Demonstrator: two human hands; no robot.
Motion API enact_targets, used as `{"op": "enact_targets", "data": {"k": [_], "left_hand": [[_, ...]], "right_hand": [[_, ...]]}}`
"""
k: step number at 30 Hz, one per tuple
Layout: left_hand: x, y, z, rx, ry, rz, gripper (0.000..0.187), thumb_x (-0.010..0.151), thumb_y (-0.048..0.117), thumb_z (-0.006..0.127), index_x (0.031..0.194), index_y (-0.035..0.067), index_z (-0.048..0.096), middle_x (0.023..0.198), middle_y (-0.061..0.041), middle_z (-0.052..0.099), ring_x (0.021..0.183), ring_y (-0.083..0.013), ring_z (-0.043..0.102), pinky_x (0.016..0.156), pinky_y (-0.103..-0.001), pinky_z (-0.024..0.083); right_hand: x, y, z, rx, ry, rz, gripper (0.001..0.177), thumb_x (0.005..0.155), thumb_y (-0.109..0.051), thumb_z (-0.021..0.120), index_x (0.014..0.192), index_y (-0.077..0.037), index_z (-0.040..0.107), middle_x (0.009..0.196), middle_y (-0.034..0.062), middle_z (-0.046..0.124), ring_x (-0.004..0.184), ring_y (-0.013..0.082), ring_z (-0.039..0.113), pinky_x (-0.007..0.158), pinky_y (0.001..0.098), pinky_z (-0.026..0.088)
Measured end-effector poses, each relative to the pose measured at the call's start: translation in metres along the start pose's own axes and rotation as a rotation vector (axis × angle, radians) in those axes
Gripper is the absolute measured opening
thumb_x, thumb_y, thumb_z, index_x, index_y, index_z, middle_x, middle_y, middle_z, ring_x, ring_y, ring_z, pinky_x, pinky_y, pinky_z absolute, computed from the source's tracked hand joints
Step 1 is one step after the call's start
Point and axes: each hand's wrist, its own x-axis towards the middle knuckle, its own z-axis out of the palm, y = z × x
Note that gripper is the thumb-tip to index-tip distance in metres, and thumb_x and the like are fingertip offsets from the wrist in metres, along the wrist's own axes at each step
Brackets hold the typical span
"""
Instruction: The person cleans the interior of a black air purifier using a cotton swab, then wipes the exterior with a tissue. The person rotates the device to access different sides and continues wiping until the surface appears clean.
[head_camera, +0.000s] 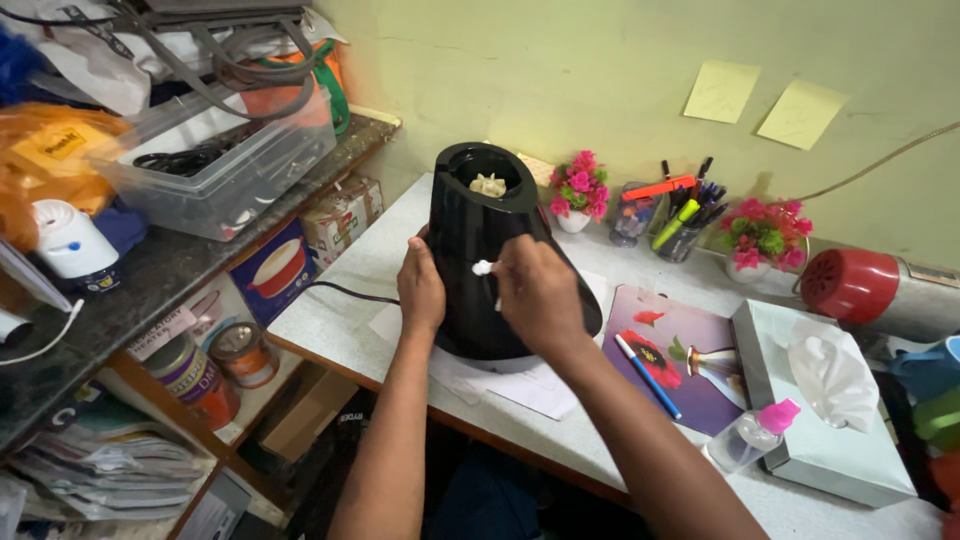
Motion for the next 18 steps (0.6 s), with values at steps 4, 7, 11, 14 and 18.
{"op": "enact_targets", "data": {"k": [4, 7, 11, 14, 18], "left_hand": [[-0.003, 0.006, -0.001, -0.095, -0.028, 0.001, 0.074, 0.107, 0.057, 0.020, 0.139, 0.003, 0.060, 0.137, -0.019, 0.066, 0.129, -0.0348, 0.060, 0.109, -0.041, 0.043], [-0.003, 0.001, 0.002, -0.113, -0.026, -0.009, 0.075, 0.107, 0.058, 0.021, 0.139, 0.002, 0.060, 0.134, -0.019, 0.067, 0.126, -0.0325, 0.062, 0.106, -0.040, 0.045], [0.004, -0.014, 0.005, -0.190, -0.047, -0.213, 0.078, 0.108, 0.059, 0.026, 0.134, -0.002, 0.066, 0.123, -0.026, 0.070, 0.116, -0.0381, 0.063, 0.100, -0.042, 0.050], [0.006, -0.018, 0.005, -0.180, -0.054, -0.087, 0.082, 0.105, 0.064, 0.022, 0.137, 0.000, 0.063, 0.128, -0.022, 0.069, 0.120, -0.0343, 0.064, 0.104, -0.039, 0.048], [0.003, -0.013, 0.004, -0.165, -0.068, -0.065, 0.088, 0.100, 0.070, 0.019, 0.145, 0.004, 0.055, 0.146, -0.016, 0.059, 0.136, -0.0304, 0.054, 0.113, -0.038, 0.037]], "right_hand": [[-0.001, -0.009, 0.011, -0.133, 0.015, -0.090, 0.014, 0.089, 0.003, 0.065, 0.093, -0.006, 0.055, 0.081, 0.0131, 0.059, 0.080, 0.0345, 0.061, 0.071, 0.0462, 0.050], [0.000, -0.009, 0.025, -0.105, 0.026, -0.061, 0.010, 0.091, 0.001, 0.063, 0.094, -0.005, 0.057, 0.083, 0.0152, 0.059, 0.081, 0.0359, 0.060, 0.070, 0.0461, 0.049], [0.000, -0.020, 0.041, -0.012, -0.093, -0.085, 0.014, 0.084, -0.001, 0.064, 0.095, -0.004, 0.056, 0.087, 0.0143, 0.059, 0.085, 0.0359, 0.061, 0.073, 0.0448, 0.051], [-0.024, -0.032, 0.033, 0.048, -0.087, -0.127, 0.018, 0.082, 0.004, 0.062, 0.099, -0.003, 0.059, 0.092, 0.0152, 0.058, 0.088, 0.0360, 0.061, 0.075, 0.0437, 0.053], [-0.049, -0.018, 0.007, 0.204, -0.101, 0.080, 0.027, 0.080, 0.011, 0.065, 0.103, -0.004, 0.066, 0.092, 0.0137, 0.062, 0.083, 0.0293, 0.067, 0.074, 0.0395, 0.057]]}}
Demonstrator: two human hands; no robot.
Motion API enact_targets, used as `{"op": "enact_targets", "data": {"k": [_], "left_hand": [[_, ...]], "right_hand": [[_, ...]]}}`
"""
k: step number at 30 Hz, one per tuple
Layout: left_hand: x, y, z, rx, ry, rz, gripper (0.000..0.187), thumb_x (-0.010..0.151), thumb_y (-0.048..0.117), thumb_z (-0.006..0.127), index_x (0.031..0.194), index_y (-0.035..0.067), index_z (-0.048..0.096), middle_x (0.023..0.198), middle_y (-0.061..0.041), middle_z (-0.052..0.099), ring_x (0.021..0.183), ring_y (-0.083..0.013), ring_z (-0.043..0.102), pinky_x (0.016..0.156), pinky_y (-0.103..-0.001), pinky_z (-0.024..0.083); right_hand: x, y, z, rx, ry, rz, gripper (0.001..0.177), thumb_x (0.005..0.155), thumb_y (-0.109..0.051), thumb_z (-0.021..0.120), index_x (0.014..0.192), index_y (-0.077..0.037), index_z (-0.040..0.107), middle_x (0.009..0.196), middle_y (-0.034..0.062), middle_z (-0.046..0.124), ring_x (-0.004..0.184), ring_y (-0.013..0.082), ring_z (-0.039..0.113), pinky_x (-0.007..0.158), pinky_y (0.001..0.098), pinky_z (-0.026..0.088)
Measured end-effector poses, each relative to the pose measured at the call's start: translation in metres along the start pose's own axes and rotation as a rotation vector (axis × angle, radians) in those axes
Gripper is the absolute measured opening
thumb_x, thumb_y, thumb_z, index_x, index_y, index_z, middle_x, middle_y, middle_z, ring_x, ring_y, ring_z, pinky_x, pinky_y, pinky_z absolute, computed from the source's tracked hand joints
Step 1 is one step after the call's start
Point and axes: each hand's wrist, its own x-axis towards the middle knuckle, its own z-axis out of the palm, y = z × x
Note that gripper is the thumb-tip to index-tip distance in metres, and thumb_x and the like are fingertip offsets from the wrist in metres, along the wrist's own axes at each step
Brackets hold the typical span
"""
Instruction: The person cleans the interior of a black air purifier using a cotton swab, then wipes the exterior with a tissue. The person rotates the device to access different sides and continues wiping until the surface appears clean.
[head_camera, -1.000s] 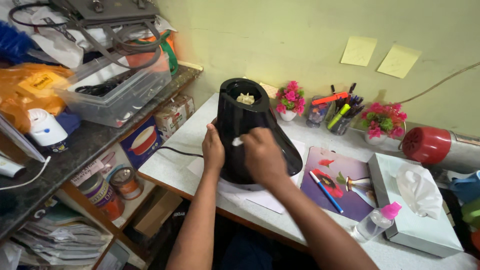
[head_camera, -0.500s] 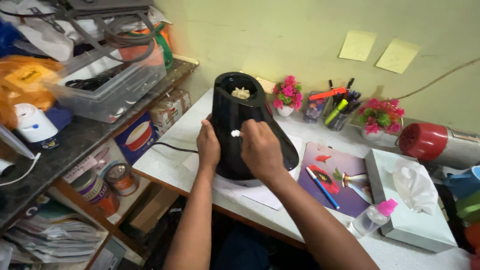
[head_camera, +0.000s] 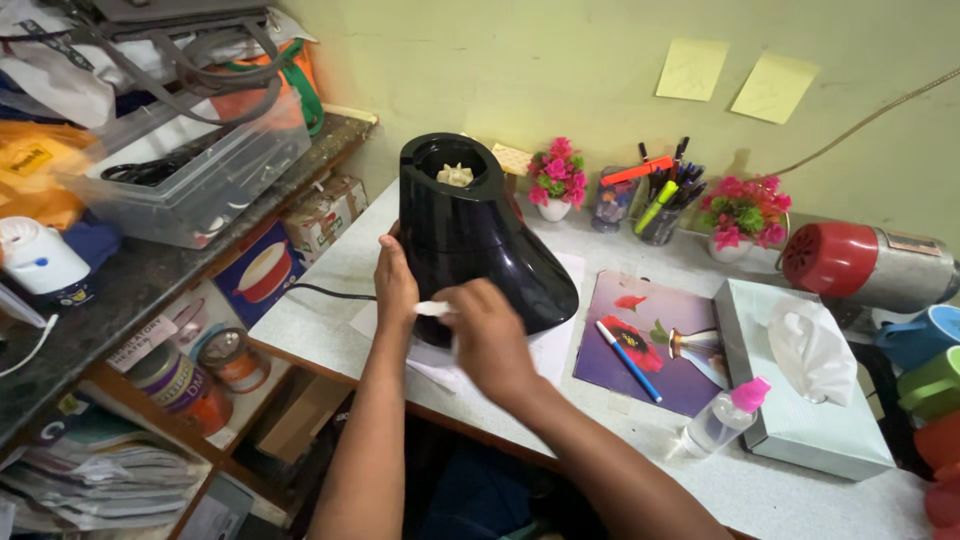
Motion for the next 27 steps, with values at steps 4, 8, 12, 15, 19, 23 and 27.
{"op": "enact_targets", "data": {"k": [4, 8, 12, 15, 19, 23, 27], "left_hand": [[-0.004, 0.004, -0.002, 0.074, -0.020, 0.029, 0.090, 0.100, 0.072, 0.016, 0.148, 0.004, 0.051, 0.150, -0.016, 0.055, 0.141, -0.0308, 0.048, 0.118, -0.039, 0.031], [-0.003, 0.006, -0.001, 0.063, -0.027, 0.052, 0.092, 0.100, 0.072, 0.015, 0.148, 0.003, 0.052, 0.150, -0.016, 0.056, 0.142, -0.0304, 0.049, 0.119, -0.039, 0.032], [-0.004, 0.007, 0.000, 0.025, -0.037, 0.070, 0.092, 0.100, 0.073, 0.017, 0.147, 0.001, 0.052, 0.150, -0.018, 0.057, 0.143, -0.0307, 0.050, 0.120, -0.039, 0.033], [-0.004, 0.010, -0.002, 0.035, -0.035, -0.012, 0.092, 0.099, 0.072, 0.016, 0.149, 0.002, 0.050, 0.152, -0.017, 0.053, 0.143, -0.0314, 0.047, 0.118, -0.040, 0.031], [-0.007, 0.013, -0.002, 0.026, -0.045, 0.063, 0.092, 0.100, 0.072, 0.016, 0.148, 0.002, 0.051, 0.150, -0.018, 0.055, 0.142, -0.0322, 0.049, 0.119, -0.040, 0.032], [-0.004, 0.011, -0.002, 0.026, -0.029, 0.088, 0.090, 0.101, 0.070, 0.017, 0.147, 0.002, 0.052, 0.149, -0.018, 0.057, 0.141, -0.0318, 0.050, 0.118, -0.039, 0.033], [-0.003, 0.003, 0.000, -0.004, -0.018, 0.084, 0.085, 0.103, 0.067, 0.020, 0.145, 0.001, 0.054, 0.147, -0.017, 0.059, 0.139, -0.0303, 0.053, 0.117, -0.038, 0.036]], "right_hand": [[0.019, 0.046, -0.037, 0.176, 0.171, 0.151, 0.019, 0.088, 0.012, 0.066, 0.098, -0.003, 0.065, 0.108, 0.0111, 0.074, 0.094, 0.0224, 0.072, 0.081, 0.0319, 0.059], [0.063, 0.058, -0.060, 0.108, 0.160, 0.309, 0.019, 0.088, 0.003, 0.076, 0.105, -0.005, 0.075, 0.088, 0.0105, 0.072, 0.076, 0.0217, 0.069, 0.072, 0.0312, 0.056], [0.087, 0.047, -0.059, -0.001, 0.069, 0.119, 0.015, 0.087, 0.000, 0.076, 0.101, -0.006, 0.077, 0.091, 0.0100, 0.072, 0.082, 0.0233, 0.069, 0.069, 0.0341, 0.054], [0.086, 0.051, -0.050, -0.013, 0.035, 0.030, 0.015, 0.088, 0.001, 0.072, 0.100, -0.006, 0.076, 0.093, 0.0119, 0.069, 0.084, 0.0253, 0.069, 0.068, 0.0361, 0.054], [0.061, 0.063, -0.059, -0.140, -0.103, -0.148, 0.016, 0.086, 0.007, 0.069, 0.095, -0.005, 0.077, 0.091, 0.0128, 0.070, 0.086, 0.0286, 0.068, 0.074, 0.0384, 0.055], [0.064, 0.070, -0.092, -0.083, -0.481, 0.095, 0.037, 0.072, 0.014, 0.062, 0.094, -0.009, 0.082, 0.086, 0.0080, 0.074, 0.078, 0.0230, 0.072, 0.072, 0.0350, 0.058], [0.086, 0.061, -0.094, -0.042, -0.091, 0.111, 0.019, 0.087, 0.008, 0.068, 0.096, -0.006, 0.077, 0.097, 0.0076, 0.074, 0.084, 0.0211, 0.074, 0.071, 0.0336, 0.060]]}}
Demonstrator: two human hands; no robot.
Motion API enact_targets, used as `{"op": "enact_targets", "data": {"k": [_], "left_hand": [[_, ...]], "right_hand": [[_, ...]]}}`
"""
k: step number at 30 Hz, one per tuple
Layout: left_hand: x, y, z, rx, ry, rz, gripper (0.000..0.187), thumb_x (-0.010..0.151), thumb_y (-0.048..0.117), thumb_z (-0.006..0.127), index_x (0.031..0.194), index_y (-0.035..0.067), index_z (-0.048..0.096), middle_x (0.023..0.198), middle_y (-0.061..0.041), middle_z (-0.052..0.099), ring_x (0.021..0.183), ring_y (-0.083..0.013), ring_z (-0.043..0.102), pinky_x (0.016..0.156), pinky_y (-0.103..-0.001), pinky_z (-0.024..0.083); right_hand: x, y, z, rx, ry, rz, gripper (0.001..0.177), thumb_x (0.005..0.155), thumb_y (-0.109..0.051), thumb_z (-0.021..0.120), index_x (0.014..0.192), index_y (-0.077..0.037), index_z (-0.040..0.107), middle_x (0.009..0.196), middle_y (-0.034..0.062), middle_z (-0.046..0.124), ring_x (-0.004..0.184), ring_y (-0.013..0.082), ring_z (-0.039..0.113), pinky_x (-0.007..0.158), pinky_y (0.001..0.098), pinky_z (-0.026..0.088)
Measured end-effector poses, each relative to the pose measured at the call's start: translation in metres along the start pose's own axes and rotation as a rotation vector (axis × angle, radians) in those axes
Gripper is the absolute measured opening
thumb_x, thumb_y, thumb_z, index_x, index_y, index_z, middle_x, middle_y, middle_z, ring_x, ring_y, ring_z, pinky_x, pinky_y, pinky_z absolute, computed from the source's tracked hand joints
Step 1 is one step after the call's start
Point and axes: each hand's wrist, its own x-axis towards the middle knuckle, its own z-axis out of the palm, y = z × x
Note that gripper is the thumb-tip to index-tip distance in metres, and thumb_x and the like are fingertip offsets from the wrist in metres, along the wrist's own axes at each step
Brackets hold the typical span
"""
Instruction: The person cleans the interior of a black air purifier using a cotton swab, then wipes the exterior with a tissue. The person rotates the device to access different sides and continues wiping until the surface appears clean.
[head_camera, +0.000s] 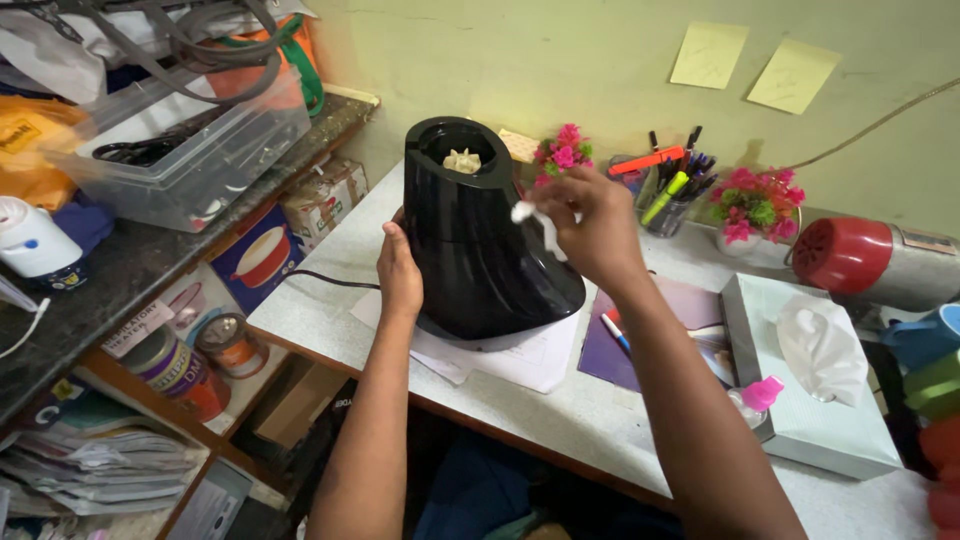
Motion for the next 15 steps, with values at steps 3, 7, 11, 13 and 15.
{"op": "enact_targets", "data": {"k": [3, 7, 11, 13, 15], "left_hand": [[0.002, -0.005, 0.000, -0.023, -0.002, 0.008, 0.083, 0.104, 0.065, 0.021, 0.145, 0.000, 0.054, 0.147, -0.017, 0.059, 0.139, -0.0296, 0.053, 0.118, -0.038, 0.035], [0.002, -0.014, -0.002, -0.055, -0.010, -0.003, 0.082, 0.105, 0.063, 0.020, 0.144, 0.000, 0.054, 0.146, -0.017, 0.059, 0.139, -0.0288, 0.052, 0.118, -0.037, 0.034], [0.001, -0.021, -0.003, -0.101, -0.011, -0.009, 0.078, 0.106, 0.060, 0.020, 0.144, 0.000, 0.055, 0.145, -0.017, 0.060, 0.137, -0.0287, 0.054, 0.116, -0.037, 0.036], [0.001, -0.024, -0.002, -0.091, -0.009, 0.013, 0.077, 0.107, 0.058, 0.021, 0.143, 0.000, 0.056, 0.143, -0.017, 0.062, 0.135, -0.0286, 0.056, 0.116, -0.037, 0.038], [0.003, -0.024, -0.001, -0.072, -0.011, 0.060, 0.076, 0.109, 0.058, 0.021, 0.141, 0.000, 0.058, 0.141, -0.016, 0.063, 0.135, -0.0284, 0.057, 0.116, -0.037, 0.039]], "right_hand": [[0.009, -0.009, 0.023, 0.084, 0.105, 0.058, 0.016, 0.088, 0.004, 0.073, 0.097, -0.007, 0.078, 0.094, 0.0077, 0.074, 0.080, 0.0215, 0.072, 0.069, 0.0336, 0.059], [-0.014, -0.009, 0.057, -0.002, 0.214, -0.055, 0.015, 0.088, 0.008, 0.070, 0.097, -0.003, 0.074, 0.099, 0.0113, 0.074, 0.089, 0.0293, 0.070, 0.078, 0.0379, 0.056], [-0.054, -0.016, 0.069, 0.056, -0.203, -0.143, 0.020, 0.080, 0.008, 0.071, 0.091, -0.008, 0.078, 0.090, 0.0098, 0.074, 0.088, 0.0291, 0.072, 0.079, 0.0373, 0.057], [-0.049, -0.022, 0.068, 0.021, -0.069, -0.239, 0.020, 0.082, 0.007, 0.070, 0.095, -0.007, 0.075, 0.093, 0.0113, 0.072, 0.091, 0.0310, 0.071, 0.081, 0.0385, 0.057], [-0.037, -0.031, 0.066, -0.016, 0.078, -0.276, 0.020, 0.086, 0.007, 0.070, 0.101, -0.006, 0.073, 0.099, 0.0138, 0.070, 0.094, 0.0324, 0.070, 0.081, 0.0390, 0.056]]}}
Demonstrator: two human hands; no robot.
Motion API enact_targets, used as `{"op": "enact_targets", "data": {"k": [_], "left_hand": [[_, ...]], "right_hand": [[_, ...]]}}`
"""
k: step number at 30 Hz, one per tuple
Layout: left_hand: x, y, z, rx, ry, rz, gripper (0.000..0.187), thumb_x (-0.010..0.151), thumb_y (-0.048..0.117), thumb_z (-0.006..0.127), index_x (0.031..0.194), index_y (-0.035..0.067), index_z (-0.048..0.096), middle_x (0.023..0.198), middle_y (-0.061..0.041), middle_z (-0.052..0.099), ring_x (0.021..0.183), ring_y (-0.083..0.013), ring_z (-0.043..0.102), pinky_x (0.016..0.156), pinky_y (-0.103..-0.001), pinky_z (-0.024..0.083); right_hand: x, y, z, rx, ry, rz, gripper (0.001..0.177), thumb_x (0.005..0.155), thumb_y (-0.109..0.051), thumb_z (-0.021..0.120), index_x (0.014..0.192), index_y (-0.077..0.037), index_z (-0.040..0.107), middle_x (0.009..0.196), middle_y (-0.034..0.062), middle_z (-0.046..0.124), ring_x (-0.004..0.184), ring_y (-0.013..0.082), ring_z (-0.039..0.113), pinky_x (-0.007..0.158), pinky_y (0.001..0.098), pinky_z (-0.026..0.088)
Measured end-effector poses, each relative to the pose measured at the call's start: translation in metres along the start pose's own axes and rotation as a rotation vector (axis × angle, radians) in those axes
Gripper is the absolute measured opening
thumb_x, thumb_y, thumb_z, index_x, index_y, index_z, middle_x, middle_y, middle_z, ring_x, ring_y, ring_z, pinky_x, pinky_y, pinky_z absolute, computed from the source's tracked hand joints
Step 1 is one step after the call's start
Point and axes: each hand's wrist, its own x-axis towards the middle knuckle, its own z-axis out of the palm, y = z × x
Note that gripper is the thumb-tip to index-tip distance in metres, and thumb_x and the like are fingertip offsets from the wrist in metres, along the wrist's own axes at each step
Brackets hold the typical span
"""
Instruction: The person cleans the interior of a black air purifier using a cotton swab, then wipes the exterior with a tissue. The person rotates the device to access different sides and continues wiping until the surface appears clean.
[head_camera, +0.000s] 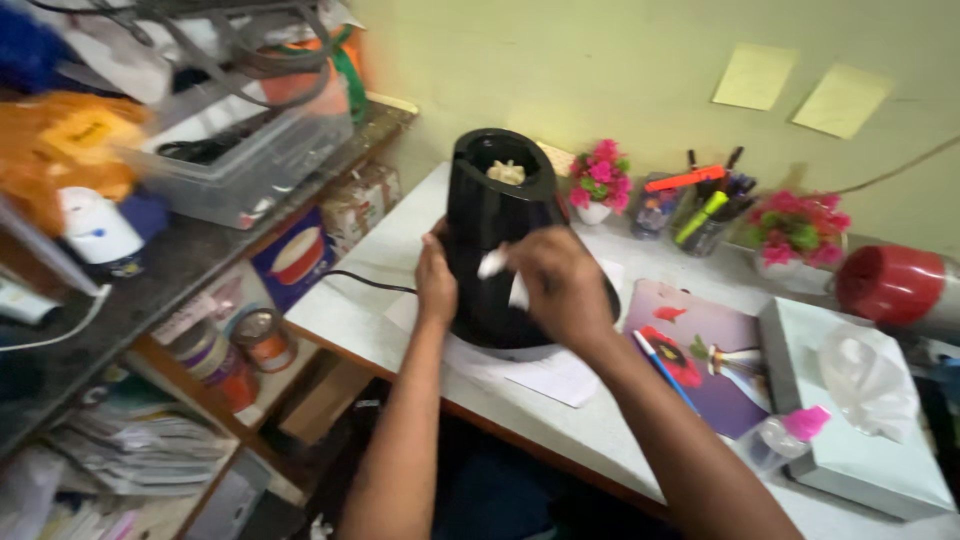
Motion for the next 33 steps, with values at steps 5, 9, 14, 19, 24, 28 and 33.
{"op": "enact_targets", "data": {"k": [5, 9, 14, 19, 24, 28, 33], "left_hand": [[-0.005, 0.008, 0.000, -0.127, 0.001, -0.062, 0.071, 0.109, 0.053, 0.024, 0.142, -0.001, 0.057, 0.141, -0.017, 0.063, 0.133, -0.0280, 0.057, 0.114, -0.037, 0.039], [-0.002, 0.002, 0.000, -0.084, 0.008, -0.027, 0.067, 0.110, 0.049, 0.024, 0.142, 0.000, 0.057, 0.140, -0.017, 0.063, 0.132, -0.0271, 0.058, 0.114, -0.036, 0.040], [-0.001, -0.012, 0.000, -0.142, 0.015, -0.029, 0.059, 0.112, 0.041, 0.026, 0.142, 0.000, 0.057, 0.140, -0.016, 0.063, 0.131, -0.0271, 0.058, 0.113, -0.036, 0.042], [-0.002, -0.012, 0.003, -0.094, 0.040, 0.038, 0.054, 0.111, 0.036, 0.031, 0.141, -0.001, 0.056, 0.138, -0.016, 0.063, 0.130, -0.0274, 0.058, 0.112, -0.037, 0.042], [-0.002, -0.032, 0.006, -0.085, 0.081, -0.090, 0.055, 0.112, 0.036, 0.029, 0.140, -0.001, 0.059, 0.137, -0.015, 0.064, 0.128, -0.0249, 0.058, 0.111, -0.035, 0.041], [-0.001, -0.060, 0.006, -0.270, 0.089, -0.207, 0.052, 0.112, 0.038, 0.035, 0.142, 0.000, 0.055, 0.138, -0.017, 0.062, 0.126, -0.0252, 0.058, 0.108, -0.038, 0.045], [-0.004, -0.033, -0.013, -0.215, 0.014, -0.303, 0.073, 0.108, 0.056, 0.018, 0.143, 0.008, 0.061, 0.137, -0.014, 0.066, 0.125, -0.0267, 0.062, 0.106, -0.036, 0.044]], "right_hand": [[0.043, -0.001, 0.015, -0.143, 0.139, -0.048, 0.029, 0.091, 0.003, 0.071, 0.120, -0.002, 0.071, 0.111, 0.0166, 0.065, 0.100, 0.0339, 0.064, 0.085, 0.0403, 0.054], [0.029, -0.009, 0.026, -0.365, 0.012, -0.147, 0.045, 0.088, 0.005, 0.066, 0.133, 0.008, 0.062, 0.114, 0.0183, 0.059, 0.102, 0.0354, 0.058, 0.089, 0.0419, 0.051], [0.005, -0.014, 0.036, -0.403, -0.214, -0.320, 0.051, 0.078, 0.002, 0.064, 0.128, 0.012, 0.061, 0.115, 0.0200, 0.056, 0.101, 0.0353, 0.055, 0.090, 0.0394, 0.052], [0.043, -0.017, 0.050, -0.396, -0.196, -0.343, 0.045, 0.080, -0.004, 0.062, 0.124, 0.007, 0.066, 0.115, 0.0167, 0.058, 0.107, 0.0338, 0.055, 0.095, 0.0389, 0.051], [0.103, -0.017, 0.064, -0.784, -0.379, -0.288, 0.030, 0.080, -0.021, 0.067, 0.101, 0.000, 0.071, 0.109, 0.0120, 0.060, 0.108, 0.0290, 0.052, 0.088, 0.0381, 0.046], [0.084, -0.024, 0.085, -0.836, -0.472, -0.346, 0.026, 0.078, -0.026, 0.068, 0.090, -0.003, 0.074, 0.104, 0.0093, 0.061, 0.107, 0.0271, 0.052, 0.084, 0.0360, 0.044], [0.038, -0.032, 0.072, -0.561, -0.350, -0.347, 0.014, 0.081, -0.013, 0.068, 0.090, -0.006, 0.076, 0.103, 0.0107, 0.062, 0.101, 0.0283, 0.054, 0.081, 0.0373, 0.045]]}}
